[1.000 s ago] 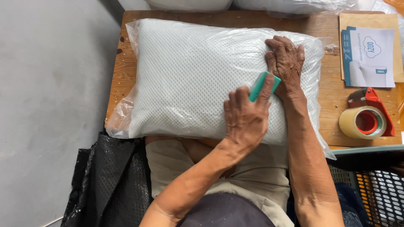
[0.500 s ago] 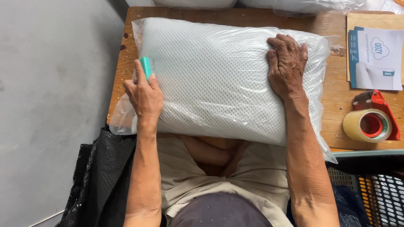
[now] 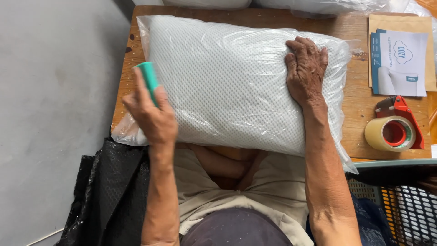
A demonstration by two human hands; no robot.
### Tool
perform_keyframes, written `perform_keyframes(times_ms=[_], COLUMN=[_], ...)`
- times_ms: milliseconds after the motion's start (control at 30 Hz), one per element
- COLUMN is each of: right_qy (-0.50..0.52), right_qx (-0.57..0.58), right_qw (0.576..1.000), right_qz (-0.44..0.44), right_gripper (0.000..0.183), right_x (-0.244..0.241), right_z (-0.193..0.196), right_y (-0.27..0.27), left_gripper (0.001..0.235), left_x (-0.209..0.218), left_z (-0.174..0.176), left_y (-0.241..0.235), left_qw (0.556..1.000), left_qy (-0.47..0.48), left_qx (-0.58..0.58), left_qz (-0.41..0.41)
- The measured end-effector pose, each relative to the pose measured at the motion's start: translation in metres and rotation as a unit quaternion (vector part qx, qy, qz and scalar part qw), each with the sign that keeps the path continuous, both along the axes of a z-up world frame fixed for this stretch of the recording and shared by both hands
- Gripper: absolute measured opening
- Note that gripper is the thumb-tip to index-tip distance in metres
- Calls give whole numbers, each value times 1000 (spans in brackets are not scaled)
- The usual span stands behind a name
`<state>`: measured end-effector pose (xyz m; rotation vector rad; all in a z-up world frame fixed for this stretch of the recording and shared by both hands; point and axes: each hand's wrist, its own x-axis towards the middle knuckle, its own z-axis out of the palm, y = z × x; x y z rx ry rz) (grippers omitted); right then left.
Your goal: Cleaning a plastic-wrapped pillow using a brush and a lint roller before placing it near a carrying bag.
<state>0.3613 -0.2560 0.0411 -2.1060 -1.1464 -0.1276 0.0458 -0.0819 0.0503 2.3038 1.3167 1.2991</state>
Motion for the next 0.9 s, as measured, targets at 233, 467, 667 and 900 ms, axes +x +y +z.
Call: perform_keyframes(times_ms=[233,467,667,900], right_qy=[-3,5,-1,1], right_qx=[10,6,1,-10], right_qw=[1000,1000,1000,1000], right_qz=[9,20,16,10], right_gripper=[31,32,32,32], right_x=[4,4,1,1], right_z=[-1,-1,1,-1], right_y=[-5,-4,-2,-1], left_gripper=[83,80,64,59], left_x=[91,32,-43,-86], left_z=[-12,-26,-55,-90], left_y=[-182,-85,31,81], left_qw=[971,981,979,919], left_qy=[144,183,155,119], left_qx=[17,-9,-127,-374], left_qz=[-190,-68,41,-36])
